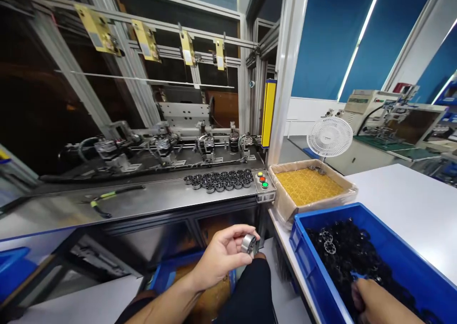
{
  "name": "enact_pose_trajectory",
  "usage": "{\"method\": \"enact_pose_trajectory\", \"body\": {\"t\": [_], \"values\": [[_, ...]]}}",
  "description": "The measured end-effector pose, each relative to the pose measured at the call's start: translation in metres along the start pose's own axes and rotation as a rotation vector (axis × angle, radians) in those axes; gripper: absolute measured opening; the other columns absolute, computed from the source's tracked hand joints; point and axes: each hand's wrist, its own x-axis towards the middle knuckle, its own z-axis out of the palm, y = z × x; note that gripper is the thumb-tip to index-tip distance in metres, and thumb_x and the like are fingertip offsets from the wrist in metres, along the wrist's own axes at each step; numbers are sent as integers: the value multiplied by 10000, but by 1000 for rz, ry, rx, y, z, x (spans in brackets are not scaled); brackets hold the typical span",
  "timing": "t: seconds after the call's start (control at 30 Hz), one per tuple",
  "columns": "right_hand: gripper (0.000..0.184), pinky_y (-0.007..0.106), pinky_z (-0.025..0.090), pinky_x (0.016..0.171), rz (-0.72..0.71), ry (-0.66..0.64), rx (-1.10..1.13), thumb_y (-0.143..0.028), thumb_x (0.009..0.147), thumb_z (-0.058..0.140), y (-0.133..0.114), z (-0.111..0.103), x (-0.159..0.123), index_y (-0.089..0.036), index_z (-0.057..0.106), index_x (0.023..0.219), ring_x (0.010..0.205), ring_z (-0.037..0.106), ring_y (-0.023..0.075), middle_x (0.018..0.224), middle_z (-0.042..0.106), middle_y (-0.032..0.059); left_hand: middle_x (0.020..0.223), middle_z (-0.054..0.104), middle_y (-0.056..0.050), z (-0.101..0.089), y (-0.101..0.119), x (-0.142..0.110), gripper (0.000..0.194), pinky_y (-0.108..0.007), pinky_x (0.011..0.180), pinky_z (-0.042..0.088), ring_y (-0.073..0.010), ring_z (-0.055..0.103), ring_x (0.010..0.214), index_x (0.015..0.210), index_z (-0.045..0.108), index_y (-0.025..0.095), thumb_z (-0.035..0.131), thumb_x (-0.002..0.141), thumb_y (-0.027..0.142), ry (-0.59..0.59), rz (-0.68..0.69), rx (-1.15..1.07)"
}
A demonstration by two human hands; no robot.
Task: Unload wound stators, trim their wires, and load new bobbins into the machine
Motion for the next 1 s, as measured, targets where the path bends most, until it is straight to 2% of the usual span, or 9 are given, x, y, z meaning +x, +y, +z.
{"method": "enact_pose_trajectory", "body": {"t": [0.1, 0.17, 0.27, 0.33, 0.5, 0.63, 0.77, 0.9, 1.0], "values": [[325, 284, 480, 615, -33, 88, 5, 0, 497, 536, -13, -26, 4, -200, 698, 694, 732, 713, 256, 734, 754, 40, 928, 715, -48, 13, 3, -1, 440, -241, 755, 549, -112, 651, 778, 975, 757, 163, 914, 566, 124, -52, 9, -1], [377, 304, 528, 754, -47, 136, 5, -11, 556, 551, -16, -39, 9, -194, 747, 823, 875, 735, 276, 877, 787, 66, 923, 718, -49, 22, 1, 0, 432, -237, 754, 551, -104, 647, 756, 975, 759, 156, 908, 572, 115, -67, 8, 19], [424, 361, 493, 972, -35, 179, -4, -62, 672, 558, -16, -45, 12, -164, 750, 1036, 1115, 683, 306, 1134, 753, 121, 978, 731, -62, 34, -5, 2, 441, -222, 714, 555, -95, 647, 728, 978, 756, 158, 904, 567, 102, -69, 7, 34], [405, 378, 478, 1010, -27, 189, -1, -90, 718, 553, -17, -42, 11, -165, 752, 1062, 1147, 668, 307, 1159, 745, 120, 943, 735, -57, 41, -9, 3, 429, -216, 706, 557, -102, 652, 737, 972, 756, 154, 901, 572, 102, -74, 9, 53], [294, 330, 499, 948, -39, 198, 44, -101, 725, 560, -23, -31, 7, -168, 779, 910, 1029, 708, 272, 1022, 776, 90, 880, 749, -60, 50, -14, 5, 416, -235, 746, 564, -130, 676, 784, 998, 752, 149, 890, 606, 127, -81, -63, 83], [231, 307, 506, 852, -25, 198, 90, -170, 749, 599, -25, -37, 7, -171, 767, 906, 918, 715, 256, 944, 775, 86, 945, 762, -78, 47, -20, 4, 439, -240, 740, 562, -132, 683, 783, 1001, 745, 147, 898, 590, 135, -46, -117, 70], [182, 323, 489, 767, 18, 198, 114, -216, 767, 572, -33, -43, 6, -176, 731, 846, 802, 697, 255, 823, 763, 85, 979, 766, -88, 44, -32, 10, 482, -239, 717, 551, -133, 680, 779, 987, 738, 148, 923, 542, 151, -77, -173, -15], [105, 297, 471, 690, 3, 128, 192, -187, 693, 600, -53, -29, 3, -155, 688, 741, 729, 658, 229, 739, 728, 63, 993, 768, -85, 47, -43, 17, 477, -223, 716, 528, -121, 671, 791, 982, 732, 154, 923, 545, 152, -109, -178, -72], [135, 256, 481, 649, -31, 27, 328, -196, 718, 563, -66, -17, 2, -146, 688, 709, 721, 667, 203, 727, 726, 38, 995, 768, -86, 45, -45, 15, 485, -233, 723, 536, -128, 677, 794, 984, 728, 153, 924, 541, 146, -122, -194, -99]]}}
